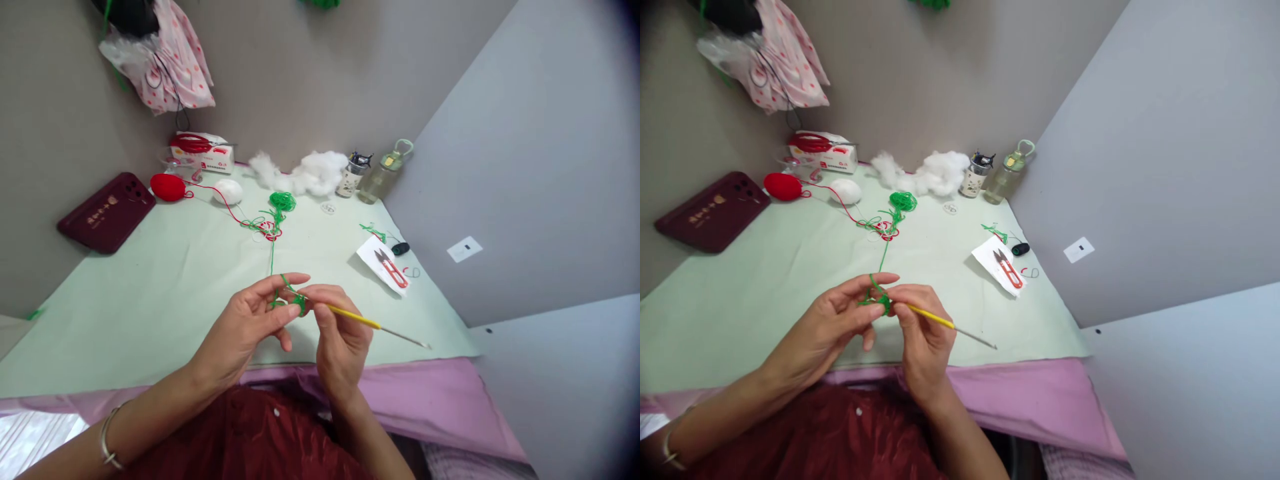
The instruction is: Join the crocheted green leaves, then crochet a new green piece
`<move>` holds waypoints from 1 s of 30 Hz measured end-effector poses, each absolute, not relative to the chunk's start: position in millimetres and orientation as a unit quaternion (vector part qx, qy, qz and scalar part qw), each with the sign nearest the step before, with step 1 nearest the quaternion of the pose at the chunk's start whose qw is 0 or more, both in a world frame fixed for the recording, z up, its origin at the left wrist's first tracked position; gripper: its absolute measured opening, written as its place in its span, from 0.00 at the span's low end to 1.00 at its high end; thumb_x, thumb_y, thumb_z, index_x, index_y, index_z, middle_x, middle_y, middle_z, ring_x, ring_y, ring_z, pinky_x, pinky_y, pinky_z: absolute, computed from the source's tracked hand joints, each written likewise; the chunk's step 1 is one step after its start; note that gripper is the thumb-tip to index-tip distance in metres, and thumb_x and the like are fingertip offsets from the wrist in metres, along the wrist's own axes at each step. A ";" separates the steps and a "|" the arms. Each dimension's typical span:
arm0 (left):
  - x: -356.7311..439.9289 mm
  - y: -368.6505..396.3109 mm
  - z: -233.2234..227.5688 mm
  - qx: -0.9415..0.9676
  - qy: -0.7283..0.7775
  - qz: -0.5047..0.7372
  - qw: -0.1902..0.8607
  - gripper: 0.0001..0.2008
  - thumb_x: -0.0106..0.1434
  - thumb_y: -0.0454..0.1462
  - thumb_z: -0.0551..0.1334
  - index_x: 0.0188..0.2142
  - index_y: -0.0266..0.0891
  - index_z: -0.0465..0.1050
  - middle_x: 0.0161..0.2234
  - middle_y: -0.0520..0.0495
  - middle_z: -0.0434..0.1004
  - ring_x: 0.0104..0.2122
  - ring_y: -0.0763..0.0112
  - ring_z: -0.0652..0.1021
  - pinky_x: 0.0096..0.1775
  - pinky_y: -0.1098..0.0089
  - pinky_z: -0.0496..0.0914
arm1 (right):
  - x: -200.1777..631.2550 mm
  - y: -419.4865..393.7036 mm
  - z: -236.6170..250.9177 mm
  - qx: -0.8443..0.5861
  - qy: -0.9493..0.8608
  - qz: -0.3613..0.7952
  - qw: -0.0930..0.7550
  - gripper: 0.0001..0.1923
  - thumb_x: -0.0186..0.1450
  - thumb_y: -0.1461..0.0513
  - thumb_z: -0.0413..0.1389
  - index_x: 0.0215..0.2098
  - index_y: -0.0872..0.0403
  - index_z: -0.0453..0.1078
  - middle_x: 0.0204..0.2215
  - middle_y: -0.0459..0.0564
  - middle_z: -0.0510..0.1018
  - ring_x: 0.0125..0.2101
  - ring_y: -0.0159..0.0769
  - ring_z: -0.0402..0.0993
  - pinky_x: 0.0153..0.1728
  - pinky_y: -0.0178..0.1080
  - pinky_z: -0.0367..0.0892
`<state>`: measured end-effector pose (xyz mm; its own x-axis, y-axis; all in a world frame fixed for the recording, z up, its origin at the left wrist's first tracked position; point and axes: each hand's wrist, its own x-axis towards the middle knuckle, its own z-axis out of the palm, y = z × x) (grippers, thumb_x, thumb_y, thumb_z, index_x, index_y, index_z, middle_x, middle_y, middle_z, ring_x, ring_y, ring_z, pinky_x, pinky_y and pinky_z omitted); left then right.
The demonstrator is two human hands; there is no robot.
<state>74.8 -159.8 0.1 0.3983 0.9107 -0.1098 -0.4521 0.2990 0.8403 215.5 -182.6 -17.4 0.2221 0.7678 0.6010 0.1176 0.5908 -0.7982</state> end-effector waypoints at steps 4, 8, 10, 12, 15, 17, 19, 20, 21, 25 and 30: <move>76.7 -158.9 -2.9 0.354 0.334 0.464 0.740 0.20 0.57 0.39 0.76 0.50 0.45 0.83 0.33 0.52 0.75 0.26 0.81 0.71 0.26 0.81 0.71 | 212.4 -184.5 -27.7 -0.409 -0.637 0.102 0.645 0.15 0.70 0.70 0.56 0.48 0.48 0.79 0.39 0.50 0.81 0.38 0.35 0.79 0.36 0.39 0.77; 74.1 -153.1 -3.1 0.271 0.312 0.418 0.809 0.20 0.57 0.37 0.76 0.49 0.38 0.84 0.24 0.58 0.67 0.18 0.89 0.56 0.23 0.83 0.66 | 218.3 -184.9 -29.8 -0.413 -0.665 0.035 0.621 0.16 0.69 0.71 0.59 0.48 0.48 0.80 0.41 0.51 0.80 0.41 0.36 0.79 0.40 0.40 0.76; 72.5 -150.1 -2.0 0.238 0.311 0.411 0.823 0.17 0.56 0.35 0.77 0.46 0.36 0.84 0.22 0.61 0.60 0.17 0.90 0.51 0.22 0.85 0.64 | 222.0 -183.5 -24.5 -0.419 -0.599 0.139 0.668 0.13 0.71 0.69 0.56 0.45 0.48 0.80 0.36 0.47 0.79 0.34 0.32 0.78 0.37 0.38 0.75; 72.3 -149.5 -1.0 0.241 0.309 0.423 0.817 0.16 0.56 0.34 0.76 0.46 0.37 0.85 0.22 0.61 0.60 0.17 0.90 0.51 0.21 0.85 0.64 | 223.7 -182.1 -18.3 -0.397 -0.530 0.261 0.703 0.12 0.73 0.67 0.54 0.42 0.48 0.79 0.33 0.45 0.78 0.28 0.29 0.75 0.32 0.37 0.72; 74.0 -154.0 -1.3 0.305 0.299 0.444 0.788 0.15 0.59 0.35 0.74 0.47 0.41 0.84 0.29 0.55 0.72 0.19 0.87 0.61 0.23 0.83 0.68 | 221.2 -180.8 -13.1 -0.369 -0.518 0.335 0.695 0.09 0.72 0.64 0.57 0.40 0.48 0.80 0.35 0.45 0.79 0.28 0.28 0.74 0.31 0.36 0.71; 74.0 -157.9 -2.7 0.341 0.300 0.455 0.766 0.16 0.59 0.35 0.74 0.48 0.42 0.83 0.34 0.50 0.77 0.25 0.81 0.70 0.25 0.81 0.71 | 218.3 -180.1 -13.5 -0.385 -0.528 0.333 0.679 0.08 0.71 0.63 0.58 0.40 0.48 0.81 0.35 0.46 0.80 0.30 0.30 0.75 0.33 0.36 0.72; 71.8 -160.3 -3.1 0.362 0.307 0.458 0.751 0.17 0.59 0.36 0.74 0.49 0.43 0.83 0.36 0.48 0.78 0.31 0.75 0.74 0.26 0.80 0.72 | 216.4 -178.9 -15.4 -0.393 -0.520 0.349 0.674 0.08 0.71 0.63 0.59 0.40 0.48 0.81 0.34 0.46 0.80 0.31 0.31 0.75 0.34 0.36 0.72; 70.1 -160.8 -2.6 0.371 0.312 0.456 0.746 0.17 0.60 0.36 0.73 0.50 0.43 0.82 0.37 0.48 0.78 0.32 0.74 0.75 0.26 0.80 0.73 | 215.9 -178.1 -16.3 -0.388 -0.507 0.369 0.675 0.08 0.71 0.62 0.59 0.40 0.48 0.81 0.33 0.46 0.80 0.30 0.30 0.75 0.34 0.36 0.72; 68.2 -160.7 -1.5 0.378 0.318 0.454 0.741 0.17 0.60 0.37 0.73 0.50 0.43 0.82 0.37 0.48 0.78 0.32 0.75 0.75 0.26 0.80 0.73 | 215.7 -177.3 -16.7 -0.380 -0.490 0.392 0.680 0.08 0.72 0.61 0.59 0.40 0.49 0.81 0.33 0.46 0.81 0.29 0.29 0.75 0.34 0.36 0.72; 62.9 -157.8 5.3 0.400 0.335 0.447 0.726 0.17 0.61 0.39 0.72 0.50 0.44 0.82 0.37 0.51 0.75 0.26 0.79 0.74 0.27 0.77 0.73 | 216.9 -176.1 -13.2 -0.350 -0.442 0.445 0.696 0.08 0.72 0.60 0.57 0.38 0.50 0.79 0.34 0.46 0.82 0.27 0.28 0.76 0.32 0.35 0.73; 60.7 -156.7 4.7 0.437 0.351 0.442 0.701 0.16 0.63 0.40 0.71 0.50 0.46 0.82 0.37 0.53 0.72 0.23 0.81 0.75 0.30 0.74 0.72 | 220.5 -181.7 -6.8 -0.367 -0.501 0.386 0.682 0.10 0.74 0.60 0.54 0.40 0.52 0.77 0.35 0.49 0.83 0.28 0.31 0.79 0.32 0.38 0.76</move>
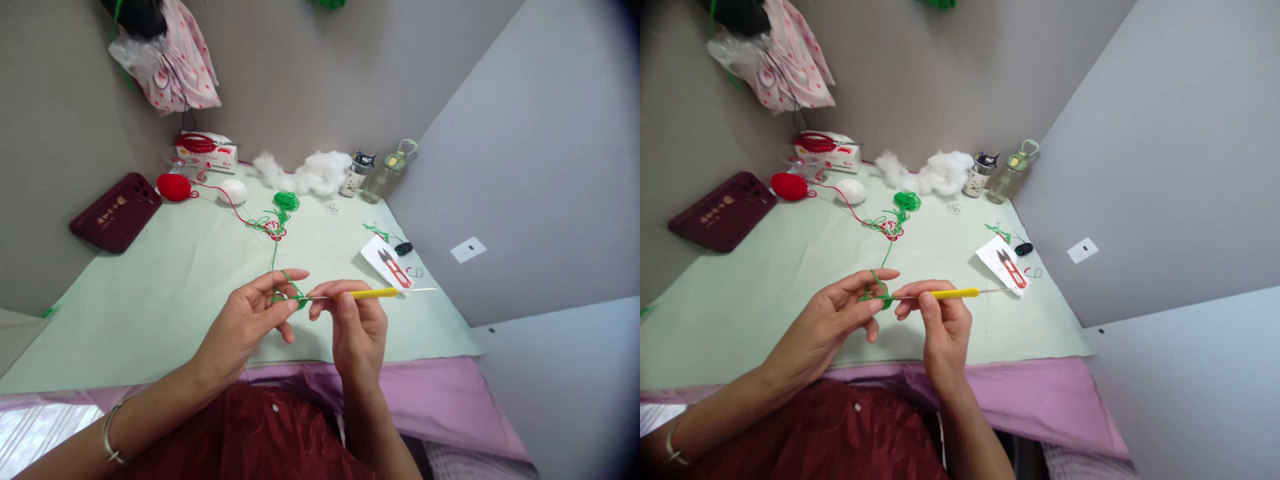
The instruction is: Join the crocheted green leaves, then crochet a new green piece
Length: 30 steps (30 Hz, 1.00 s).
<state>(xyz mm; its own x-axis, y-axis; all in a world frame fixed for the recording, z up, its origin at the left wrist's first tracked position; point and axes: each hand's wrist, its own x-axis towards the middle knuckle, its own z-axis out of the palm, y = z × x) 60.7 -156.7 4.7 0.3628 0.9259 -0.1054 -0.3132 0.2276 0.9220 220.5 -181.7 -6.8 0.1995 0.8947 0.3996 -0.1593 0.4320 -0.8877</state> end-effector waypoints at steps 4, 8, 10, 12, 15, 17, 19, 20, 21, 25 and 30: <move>57.5 -158.7 2.8 0.465 0.372 0.448 0.667 0.16 0.63 0.39 0.70 0.51 0.47 0.81 0.35 0.54 0.72 0.23 0.79 0.76 0.32 0.73 0.73 | 220.7 -187.8 -6.9 -0.395 -0.598 0.257 0.648 0.11 0.74 0.65 0.52 0.43 0.51 0.76 0.37 0.49 0.82 0.30 0.31 0.79 0.33 0.38 0.76; 56.4 -159.5 5.1 0.471 0.394 0.464 0.639 0.17 0.62 0.37 0.70 0.51 0.44 0.81 0.32 0.56 0.71 0.24 0.79 0.75 0.31 0.74 0.73 | 216.5 -191.2 -12.7 -0.393 -0.713 0.088 0.574 0.13 0.72 0.70 0.51 0.48 0.50 0.74 0.38 0.51 0.83 0.40 0.37 0.81 0.39 0.40 0.78; 56.9 -159.5 4.1 0.459 0.394 0.482 0.634 0.18 0.62 0.36 0.71 0.52 0.44 0.80 0.32 0.56 0.71 0.25 0.79 0.74 0.31 0.75 0.74 | 213.3 -191.3 -18.2 -0.393 -0.751 -0.003 0.531 0.14 0.71 0.70 0.53 0.50 0.50 0.73 0.42 0.54 0.83 0.43 0.38 0.81 0.39 0.40 0.78; 57.4 -159.3 0.3 0.443 0.386 0.497 0.639 0.19 0.62 0.36 0.71 0.53 0.45 0.79 0.33 0.57 0.71 0.26 0.80 0.74 0.31 0.75 0.74 | 210.6 -190.3 -23.6 -0.388 -0.762 -0.059 0.515 0.15 0.70 0.70 0.55 0.52 0.49 0.74 0.45 0.56 0.83 0.43 0.38 0.82 0.37 0.39 0.79; 58.0 -158.8 -7.1 0.438 0.375 0.496 0.649 0.20 0.63 0.37 0.71 0.55 0.46 0.77 0.34 0.57 0.71 0.25 0.81 0.75 0.33 0.75 0.74 | 210.1 -187.3 -26.8 -0.386 -0.736 -0.010 0.556 0.15 0.71 0.71 0.54 0.50 0.49 0.74 0.43 0.54 0.83 0.41 0.37 0.82 0.37 0.39 0.78; 58.2 -158.5 -10.0 0.447 0.377 0.486 0.649 0.20 0.64 0.38 0.70 0.55 0.46 0.77 0.33 0.57 0.71 0.24 0.81 0.75 0.33 0.75 0.74 | 212.4 -185.2 -24.6 -0.388 -0.710 0.055 0.584 0.14 0.71 0.71 0.52 0.47 0.50 0.74 0.39 0.51 0.83 0.39 0.36 0.81 0.38 0.40 0.78; 58.4 -158.2 -9.9 0.459 0.384 0.480 0.641 0.19 0.64 0.38 0.70 0.54 0.45 0.78 0.33 0.57 0.71 0.24 0.81 0.75 0.33 0.74 0.74 | 215.3 -183.8 -21.1 -0.388 -0.698 0.089 0.596 0.13 0.71 0.71 0.52 0.45 0.50 0.74 0.35 0.50 0.83 0.38 0.37 0.81 0.38 0.42 0.78; 58.4 -158.0 -8.9 0.466 0.389 0.479 0.635 0.19 0.64 0.37 0.70 0.54 0.45 0.78 0.33 0.57 0.72 0.24 0.80 0.75 0.33 0.74 0.74 | 216.3 -183.5 -19.9 -0.386 -0.698 0.098 0.595 0.12 0.72 0.71 0.52 0.45 0.50 0.74 0.34 0.49 0.83 0.38 0.38 0.81 0.38 0.43 0.78; 58.3 -157.8 -7.6 0.472 0.394 0.479 0.626 0.18 0.63 0.37 0.70 0.54 0.45 0.78 0.32 0.56 0.72 0.24 0.80 0.75 0.33 0.74 0.74 | 216.7 -183.6 -19.5 -0.386 -0.698 0.101 0.594 0.12 0.72 0.71 0.52 0.45 0.50 0.74 0.34 0.49 0.83 0.38 0.38 0.81 0.38 0.43 0.78; 56.1 -156.8 -3.2 0.474 0.414 0.492 0.602 0.19 0.61 0.37 0.70 0.53 0.42 0.78 0.32 0.56 0.71 0.24 0.78 0.73 0.31 0.74 0.75 | 211.9 -186.3 -26.8 -0.398 -0.725 0.043 0.561 0.14 0.70 0.71 0.54 0.48 0.50 0.75 0.39 0.52 0.83 0.39 0.38 0.82 0.37 0.41 0.78; 50.3 -156.3 -4.3 0.447 0.400 0.511 0.616 0.20 0.61 0.38 0.71 0.53 0.44 0.78 0.34 0.55 0.72 0.27 0.78 0.73 0.33 0.75 0.75 | 199.9 -188.9 -36.7 -0.382 -0.758 -0.103 0.518 0.20 0.69 0.71 0.57 0.55 0.49 0.75 0.47 0.56 0.82 0.45 0.41 0.81 0.38 0.41 0.79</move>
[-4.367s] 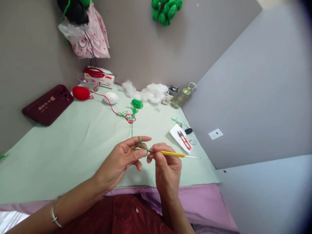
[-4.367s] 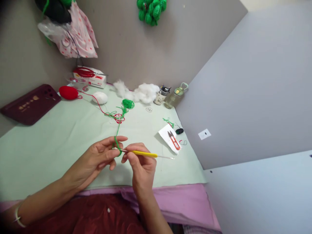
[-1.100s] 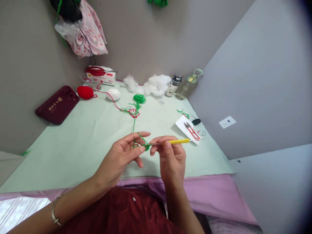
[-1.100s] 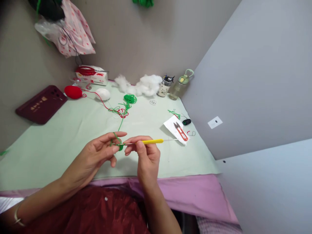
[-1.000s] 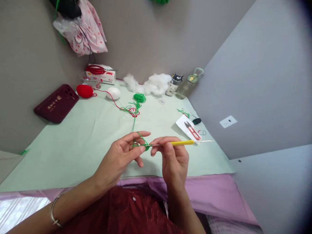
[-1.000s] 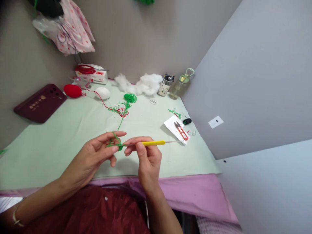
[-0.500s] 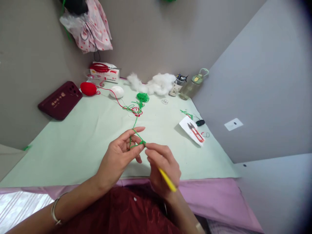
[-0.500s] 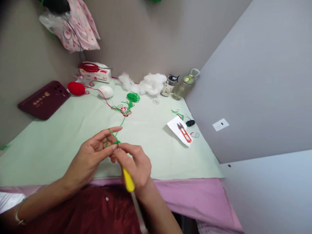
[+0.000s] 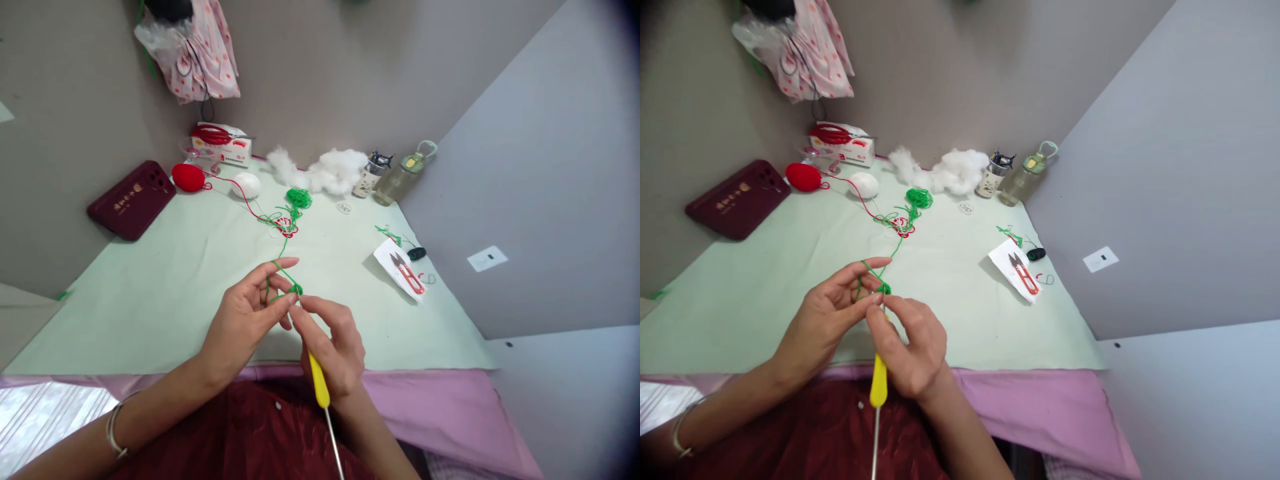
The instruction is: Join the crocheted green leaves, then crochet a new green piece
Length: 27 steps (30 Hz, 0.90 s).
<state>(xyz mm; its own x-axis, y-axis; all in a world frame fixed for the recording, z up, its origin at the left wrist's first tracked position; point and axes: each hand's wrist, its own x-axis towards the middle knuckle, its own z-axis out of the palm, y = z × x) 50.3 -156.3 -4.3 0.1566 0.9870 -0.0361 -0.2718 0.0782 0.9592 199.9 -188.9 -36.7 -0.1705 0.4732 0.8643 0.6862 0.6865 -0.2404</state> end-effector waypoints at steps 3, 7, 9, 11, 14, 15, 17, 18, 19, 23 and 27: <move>47.3 -156.8 -4.0 0.451 0.405 0.512 0.609 0.21 0.61 0.38 0.71 0.54 0.44 0.78 0.33 0.55 0.71 0.26 0.78 0.72 0.32 0.75 0.75 | 197.3 -187.4 -31.4 -0.385 -0.740 -0.033 0.551 0.18 0.69 0.72 0.56 0.53 0.50 0.76 0.44 0.54 0.82 0.42 0.38 0.81 0.38 0.40 0.78; 45.1 -157.3 -2.5 0.467 0.418 0.510 0.589 0.20 0.60 0.38 0.71 0.53 0.43 0.78 0.32 0.56 0.70 0.24 0.77 0.72 0.31 0.73 0.75 | 200.2 -183.9 -19.4 -0.387 -0.707 0.083 0.586 0.16 0.69 0.74 0.54 0.46 0.51 0.76 0.38 0.50 0.82 0.39 0.35 0.79 0.38 0.39 0.76; 44.7 -158.1 -2.8 0.479 0.426 0.508 0.576 0.20 0.61 0.38 0.70 0.53 0.44 0.78 0.32 0.55 0.71 0.24 0.77 0.72 0.31 0.72 0.75 | 202.4 -183.0 -16.1 -0.384 -0.711 0.094 0.582 0.15 0.69 0.74 0.53 0.46 0.52 0.75 0.37 0.50 0.82 0.39 0.36 0.79 0.39 0.40 0.76; 45.0 -159.8 -4.0 0.497 0.437 0.512 0.547 0.18 0.61 0.37 0.70 0.52 0.44 0.79 0.32 0.54 0.71 0.24 0.77 0.72 0.32 0.72 0.73 | 203.5 -183.3 -16.1 -0.382 -0.716 0.094 0.577 0.15 0.69 0.74 0.54 0.46 0.52 0.75 0.36 0.50 0.82 0.39 0.36 0.79 0.39 0.40 0.76; 46.7 -163.6 -6.5 0.523 0.445 0.534 0.493 0.17 0.59 0.33 0.71 0.49 0.44 0.82 0.31 0.53 0.73 0.24 0.77 0.69 0.31 0.72 0.70 | 202.0 -185.5 -22.8 -0.391 -0.729 0.060 0.558 0.17 0.69 0.73 0.54 0.49 0.51 0.75 0.38 0.50 0.81 0.39 0.36 0.79 0.38 0.40 0.77; 47.3 -164.5 -7.3 0.519 0.444 0.540 0.491 0.17 0.59 0.33 0.71 0.48 0.44 0.82 0.32 0.53 0.73 0.24 0.77 0.68 0.30 0.73 0.69 | 200.7 -186.3 -26.4 -0.397 -0.738 0.033 0.544 0.18 0.69 0.73 0.55 0.51 0.50 0.75 0.40 0.51 0.82 0.40 0.37 0.80 0.38 0.40 0.78; 47.9 -164.9 -8.5 0.482 0.427 0.538 0.543 0.21 0.58 0.33 0.72 0.51 0.46 0.81 0.33 0.53 0.74 0.24 0.78 0.67 0.30 0.74 0.69 | 197.8 -187.2 -33.7 -0.400 -0.752 -0.037 0.522 0.21 0.68 0.71 0.58 0.56 0.47 0.75 0.43 0.52 0.81 0.42 0.39 0.81 0.40 0.41 0.78; 47.7 -164.1 -8.8 0.449 0.410 0.525 0.595 0.22 0.58 0.35 0.72 0.53 0.46 0.80 0.34 0.54 0.73 0.24 0.79 0.67 0.29 0.74 0.70 | 196.6 -187.2 -36.5 -0.398 -0.754 -0.063 0.519 0.22 0.68 0.71 0.58 0.57 0.46 0.74 0.45 0.53 0.81 0.43 0.40 0.81 0.40 0.41 0.79; 47.0 -162.6 -8.8 0.411 0.390 0.503 0.653 0.24 0.59 0.36 0.73 0.55 0.46 0.79 0.33 0.54 0.72 0.23 0.80 0.66 0.28 0.75 0.70 | 195.8 -186.8 -38.2 -0.396 -0.749 -0.074 0.526 0.23 0.68 0.71 0.59 0.57 0.45 0.75 0.45 0.53 0.81 0.44 0.41 0.81 0.40 0.41 0.79; 42.2 -154.3 -5.9 0.298 0.326 0.434 0.785 0.21 0.59 0.37 0.74 0.53 0.39 0.81 0.25 0.59 0.64 0.18 0.87 0.53 0.22 0.80 0.64 | 197.1 -182.0 -31.9 -0.408 -0.666 0.071 0.620 0.15 0.71 0.70 0.54 0.48 0.48 0.78 0.36 0.50 0.81 0.36 0.37 0.79 0.36 0.42 0.76; 42.4 -153.0 -3.6 0.325 0.315 0.475 0.755 0.20 0.59 0.37 0.74 0.52 0.41 0.82 0.30 0.55 0.70 0.21 0.83 0.63 0.20 0.81 0.65 | 199.0 -174.8 -19.5 -0.392 -0.571 0.265 0.671 0.09 0.73 0.65 0.54 0.40 0.51 0.77 0.31 0.47 0.78 0.27 0.32 0.75 0.30 0.39 0.73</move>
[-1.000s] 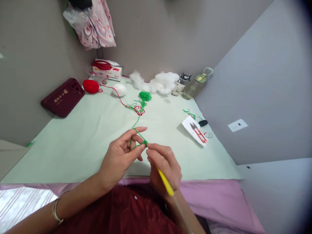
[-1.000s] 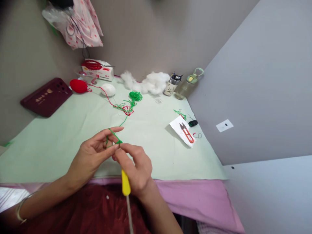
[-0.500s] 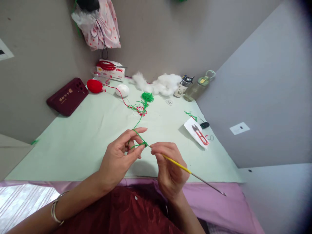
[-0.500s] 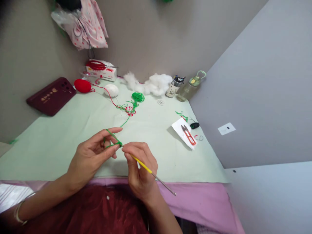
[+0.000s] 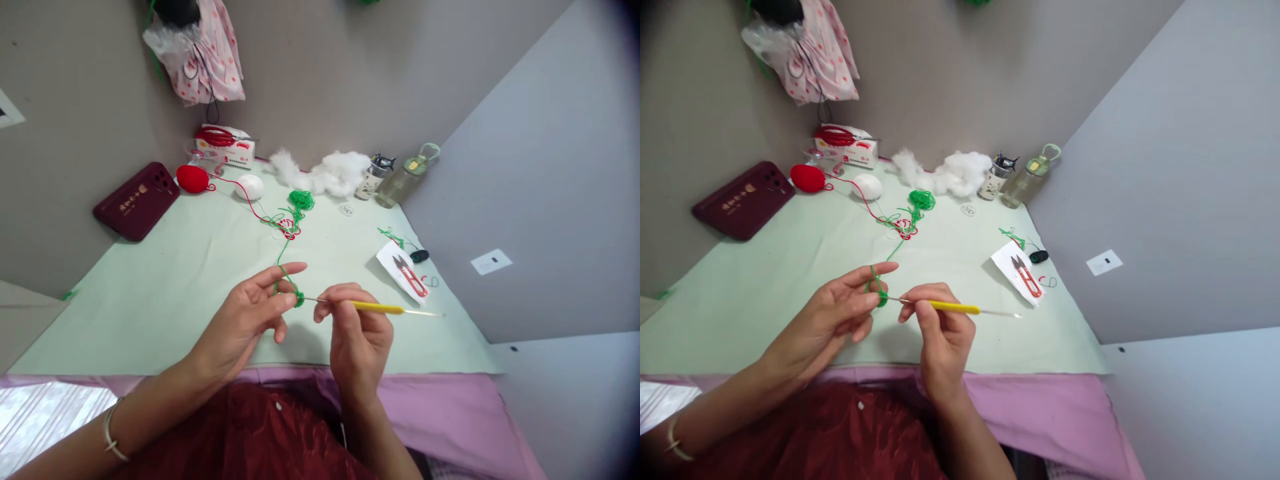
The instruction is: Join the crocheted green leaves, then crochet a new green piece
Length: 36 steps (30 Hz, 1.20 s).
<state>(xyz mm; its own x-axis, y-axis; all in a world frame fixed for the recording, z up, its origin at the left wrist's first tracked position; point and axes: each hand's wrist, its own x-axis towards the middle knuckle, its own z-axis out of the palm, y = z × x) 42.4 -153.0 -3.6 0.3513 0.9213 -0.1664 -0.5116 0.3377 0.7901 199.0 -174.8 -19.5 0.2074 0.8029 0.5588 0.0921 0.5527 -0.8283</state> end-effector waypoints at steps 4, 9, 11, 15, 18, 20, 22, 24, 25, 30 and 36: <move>46.0 -157.1 -6.3 0.387 0.325 0.476 0.720 0.20 0.59 0.38 0.74 0.52 0.45 0.82 0.33 0.53 0.75 0.24 0.79 0.72 0.24 0.77 0.70 | 194.6 -172.9 -21.5 -0.387 -0.627 0.229 0.636 0.10 0.71 0.68 0.56 0.42 0.49 0.79 0.36 0.49 0.82 0.38 0.36 0.79 0.38 0.41 0.77; 46.0 -154.7 -10.1 0.349 0.342 0.469 0.735 0.22 0.59 0.39 0.75 0.53 0.44 0.81 0.31 0.54 0.75 0.21 0.83 0.69 0.25 0.79 0.67 | 189.7 -176.7 -35.0 -0.407 -0.676 0.059 0.612 0.15 0.70 0.69 0.57 0.48 0.46 0.79 0.41 0.51 0.81 0.39 0.36 0.79 0.37 0.40 0.76; 45.1 -150.9 -10.7 0.305 0.318 0.445 0.780 0.21 0.59 0.39 0.75 0.53 0.41 0.82 0.25 0.57 0.69 0.17 0.87 0.59 0.23 0.80 0.65 | 191.9 -176.2 -35.1 -0.410 -0.679 0.052 0.607 0.13 0.70 0.68 0.58 0.47 0.46 0.80 0.40 0.51 0.81 0.39 0.37 0.79 0.38 0.41 0.76; 43.3 -145.7 -10.4 0.260 0.306 0.445 0.801 0.16 0.59 0.36 0.74 0.47 0.39 0.84 0.22 0.61 0.59 0.17 0.88 0.50 0.22 0.83 0.64 | 198.2 -171.6 -25.4 -0.409 -0.565 0.244 0.673 0.10 0.73 0.65 0.55 0.42 0.49 0.79 0.33 0.47 0.78 0.28 0.31 0.76 0.32 0.39 0.73; 44.4 -147.5 -9.8 0.317 0.303 0.459 0.773 0.14 0.59 0.36 0.74 0.46 0.40 0.84 0.28 0.55 0.71 0.20 0.86 0.61 0.24 0.82 0.67 | 198.0 -168.9 -19.9 -0.378 -0.521 0.359 0.676 0.09 0.72 0.63 0.57 0.40 0.49 0.80 0.34 0.46 0.79 0.26 0.28 0.74 0.30 0.36 0.71; 45.3 -150.1 -10.5 0.361 0.306 0.465 0.748 0.14 0.60 0.37 0.73 0.47 0.42 0.84 0.34 0.51 0.76 0.27 0.80 0.70 0.26 0.80 0.70 | 196.9 -168.1 -19.8 -0.379 -0.534 0.370 0.659 0.08 0.71 0.63 0.59 0.39 0.49 0.81 0.34 0.46 0.79 0.29 0.29 0.75 0.33 0.36 0.72; 44.9 -152.1 -12.2 0.391 0.322 0.469 0.724 0.14 0.61 0.38 0.73 0.48 0.45 0.83 0.36 0.51 0.76 0.31 0.76 0.74 0.29 0.79 0.71 | 197.1 -167.7 -21.5 -0.387 -0.529 0.377 0.653 0.07 0.71 0.63 0.59 0.40 0.49 0.81 0.34 0.46 0.80 0.30 0.29 0.75 0.34 0.35 0.72; 43.2 -153.1 -13.9 0.412 0.338 0.467 0.706 0.14 0.62 0.38 0.72 0.49 0.46 0.83 0.36 0.52 0.75 0.31 0.77 0.74 0.30 0.78 0.72 | 198.8 -167.5 -23.1 -0.377 -0.508 0.407 0.659 0.08 0.72 0.62 0.59 0.40 0.49 0.81 0.34 0.46 0.81 0.29 0.28 0.75 0.33 0.34 0.72; 42.1 -153.3 -14.4 0.421 0.344 0.463 0.700 0.14 0.63 0.39 0.71 0.49 0.47 0.83 0.36 0.53 0.74 0.29 0.78 0.73 0.30 0.78 0.72 | 199.9 -167.4 -23.5 -0.367 -0.495 0.425 0.663 0.08 0.72 0.61 0.58 0.39 0.49 0.81 0.34 0.46 0.81 0.28 0.27 0.75 0.32 0.34 0.72; 39.2 -153.7 -13.2 0.442 0.348 0.451 0.693 0.13 0.64 0.39 0.70 0.49 0.49 0.83 0.36 0.54 0.72 0.27 0.81 0.74 0.31 0.77 0.71 | 204.2 -169.4 -21.5 -0.338 -0.480 0.445 0.676 0.09 0.73 0.61 0.56 0.38 0.51 0.79 0.34 0.46 0.83 0.27 0.27 0.77 0.31 0.33 0.73; 36.9 -155.1 -12.9 0.453 0.354 0.445 0.686 0.12 0.66 0.40 0.69 0.48 0.51 0.83 0.37 0.54 0.72 0.28 0.81 0.74 0.32 0.77 0.71 | 207.6 -177.2 -20.8 -0.353 -0.538 0.391 0.658 0.11 0.75 0.62 0.52 0.42 0.51 0.78 0.37 0.48 0.83 0.30 0.30 0.79 0.33 0.36 0.75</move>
<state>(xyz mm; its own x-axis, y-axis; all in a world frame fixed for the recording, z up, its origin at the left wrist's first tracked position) 36.9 -155.1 -12.9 0.3521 0.9323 -0.0833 -0.2905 0.1935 0.9371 207.6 -177.2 -20.8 0.1162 0.8948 0.4311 -0.1347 0.4442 -0.8857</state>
